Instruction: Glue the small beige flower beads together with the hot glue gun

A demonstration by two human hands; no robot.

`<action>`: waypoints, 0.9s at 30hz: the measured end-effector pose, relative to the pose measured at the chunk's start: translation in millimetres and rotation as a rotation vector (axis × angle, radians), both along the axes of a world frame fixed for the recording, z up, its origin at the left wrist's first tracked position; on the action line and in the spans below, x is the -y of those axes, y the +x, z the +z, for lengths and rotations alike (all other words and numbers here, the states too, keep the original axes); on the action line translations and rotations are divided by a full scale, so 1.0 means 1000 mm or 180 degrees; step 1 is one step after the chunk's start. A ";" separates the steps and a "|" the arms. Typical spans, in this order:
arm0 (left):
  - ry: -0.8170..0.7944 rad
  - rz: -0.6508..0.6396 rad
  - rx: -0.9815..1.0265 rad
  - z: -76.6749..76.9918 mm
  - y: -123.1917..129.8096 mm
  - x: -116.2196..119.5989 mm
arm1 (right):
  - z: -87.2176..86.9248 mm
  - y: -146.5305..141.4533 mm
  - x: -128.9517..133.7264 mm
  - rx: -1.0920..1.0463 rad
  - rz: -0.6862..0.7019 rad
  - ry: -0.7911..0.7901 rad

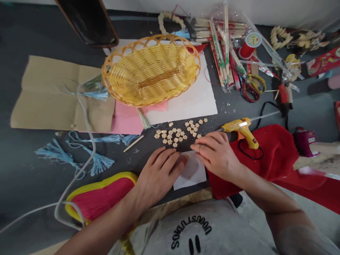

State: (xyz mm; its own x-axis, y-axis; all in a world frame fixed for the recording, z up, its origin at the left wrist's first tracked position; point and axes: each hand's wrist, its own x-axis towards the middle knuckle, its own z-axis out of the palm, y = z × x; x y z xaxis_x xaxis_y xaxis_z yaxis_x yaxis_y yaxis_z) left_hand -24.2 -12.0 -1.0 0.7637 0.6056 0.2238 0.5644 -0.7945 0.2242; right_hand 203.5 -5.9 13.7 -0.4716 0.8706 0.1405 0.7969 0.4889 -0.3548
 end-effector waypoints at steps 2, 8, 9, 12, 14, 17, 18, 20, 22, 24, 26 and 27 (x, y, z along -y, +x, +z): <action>-0.0006 -0.0009 0.0004 -0.001 0.000 0.001 | -0.005 -0.005 0.007 -0.0050 0.0116 -0.0077; -0.0021 -0.0020 -0.0041 -0.003 0.000 0.002 | -0.014 -0.011 0.011 0.0056 0.0105 -0.0047; -0.0019 -0.0016 -0.0043 -0.003 0.000 0.003 | -0.014 -0.011 0.011 0.0057 0.0115 -0.0026; 0.0035 -0.0021 0.0037 -0.001 -0.001 0.003 | -0.016 -0.010 0.011 0.0043 0.0131 -0.0022; 0.0049 -0.0040 0.0117 0.001 -0.002 0.003 | -0.016 -0.010 0.012 0.0034 0.0125 -0.0030; 0.0029 -0.0058 0.0180 0.002 -0.003 0.005 | -0.016 -0.010 0.012 0.0029 0.0123 -0.0070; 0.0020 -0.0062 0.0189 0.002 -0.003 0.005 | -0.016 -0.010 0.012 0.0027 0.0124 -0.0092; 0.0022 -0.0059 0.0214 0.002 -0.003 0.006 | -0.015 -0.010 0.012 0.0020 0.0131 -0.0135; 0.0011 -0.0076 0.0234 0.001 -0.002 0.007 | -0.014 -0.010 0.012 0.0009 0.0127 -0.0158; -0.0020 -0.0081 0.0220 0.001 -0.002 0.008 | -0.013 -0.011 0.011 0.0003 0.0118 -0.0154; -0.0072 -0.0062 0.0163 0.001 -0.002 0.010 | -0.013 -0.011 0.011 0.0006 0.0113 -0.0118; -0.0099 -0.0052 0.0119 0.001 -0.003 0.011 | -0.014 -0.011 0.011 0.0012 0.0123 -0.0095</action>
State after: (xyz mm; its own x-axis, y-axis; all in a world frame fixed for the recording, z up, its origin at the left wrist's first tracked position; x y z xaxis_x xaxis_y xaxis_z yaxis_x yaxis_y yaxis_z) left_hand -26.7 -22.6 -0.4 0.7650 0.6002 0.2335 0.5421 -0.7959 0.2697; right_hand 192.6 -17.0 0.1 -0.5054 0.8555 0.1129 0.7791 0.5086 -0.3666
